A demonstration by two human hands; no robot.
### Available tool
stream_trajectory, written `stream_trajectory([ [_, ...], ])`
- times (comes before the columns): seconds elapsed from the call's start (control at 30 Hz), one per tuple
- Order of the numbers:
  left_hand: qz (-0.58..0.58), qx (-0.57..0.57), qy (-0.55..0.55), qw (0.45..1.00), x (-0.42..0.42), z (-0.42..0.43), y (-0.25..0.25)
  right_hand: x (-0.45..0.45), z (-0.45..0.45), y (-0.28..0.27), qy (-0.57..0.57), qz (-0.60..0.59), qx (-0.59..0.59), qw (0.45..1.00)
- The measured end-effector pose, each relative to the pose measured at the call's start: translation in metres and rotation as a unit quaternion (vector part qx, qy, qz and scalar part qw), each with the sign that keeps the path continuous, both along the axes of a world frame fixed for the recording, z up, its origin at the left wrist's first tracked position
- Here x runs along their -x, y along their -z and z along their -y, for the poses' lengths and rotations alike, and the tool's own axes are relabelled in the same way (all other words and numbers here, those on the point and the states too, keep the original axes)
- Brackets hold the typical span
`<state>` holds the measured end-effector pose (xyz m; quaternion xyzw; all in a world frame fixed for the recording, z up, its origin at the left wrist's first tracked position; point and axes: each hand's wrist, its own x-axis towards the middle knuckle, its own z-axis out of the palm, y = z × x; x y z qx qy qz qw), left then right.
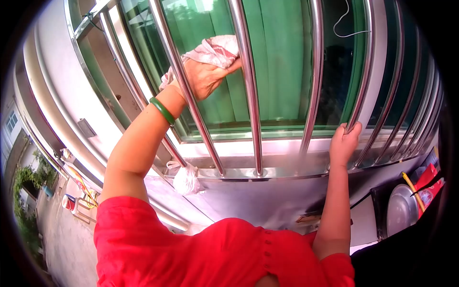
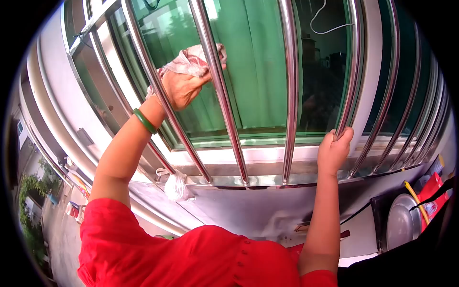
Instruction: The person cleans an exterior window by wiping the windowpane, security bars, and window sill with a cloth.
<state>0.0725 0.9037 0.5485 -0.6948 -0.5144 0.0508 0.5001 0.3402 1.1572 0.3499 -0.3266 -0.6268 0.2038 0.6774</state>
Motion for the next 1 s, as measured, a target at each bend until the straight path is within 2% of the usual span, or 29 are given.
stream_trajectory([
  [0.1, 0.073, 0.161, -0.118, 0.977, -0.012, 0.027, 0.051, 0.001, -0.004, 0.000, 0.003, 0.008, 0.016, 1.000],
  [0.13, 0.071, 0.159, -0.114, 0.978, -0.020, 0.035, 0.061, 0.002, -0.007, 0.002, 0.006, 0.015, 0.027, 1.000],
  [0.23, 0.192, 0.202, -0.252, 0.927, -0.032, 0.056, 0.081, 0.002, -0.005, 0.000, -0.002, 0.028, 0.025, 0.999],
  [0.27, 0.302, 0.194, -0.173, 0.917, -0.019, 0.059, 0.090, 0.002, -0.005, 0.001, -0.002, 0.024, 0.019, 1.000],
  [0.3, -0.043, 0.101, -0.145, 0.983, -0.023, 0.068, 0.093, 0.002, -0.006, 0.002, -0.001, 0.020, 0.008, 1.000],
  [0.37, 0.103, 0.210, -0.317, 0.919, -0.016, 0.077, 0.107, 0.005, -0.013, 0.006, -0.007, 0.028, 0.019, 0.999],
  [0.43, 0.045, 0.186, -0.371, 0.909, -0.065, 0.099, 0.089, 0.005, -0.011, 0.002, -0.003, 0.039, 0.036, 0.999],
  [0.47, 0.078, 0.082, -0.303, 0.946, -0.058, 0.108, 0.099, 0.006, -0.011, 0.003, -0.003, 0.028, 0.029, 0.999],
  [0.53, 0.249, -0.030, -0.247, 0.936, -0.077, 0.122, 0.089, 0.005, -0.010, 0.003, -0.005, 0.027, 0.026, 0.999],
  [0.6, 0.423, -0.152, -0.153, 0.880, -0.094, 0.124, 0.079, 0.005, -0.008, -0.001, 0.004, 0.030, 0.038, 0.999],
  [0.7, 0.629, -0.194, -0.040, 0.752, -0.119, 0.123, 0.055, 0.004, -0.010, -0.001, -0.003, 0.031, 0.017, 0.999],
  [0.77, 0.601, -0.222, -0.002, 0.768, -0.126, 0.121, 0.044, 0.003, -0.006, -0.007, -0.003, 0.042, 0.010, 0.999],
  [0.9, 0.487, -0.304, -0.083, 0.815, -0.116, 0.120, 0.007, 0.002, -0.007, -0.004, -0.027, 0.030, 0.012, 0.999],
  [1.0, 0.269, -0.407, -0.086, 0.869, -0.071, 0.109, -0.043, 0.001, -0.006, -0.004, -0.011, 0.032, 0.000, 0.999],
])
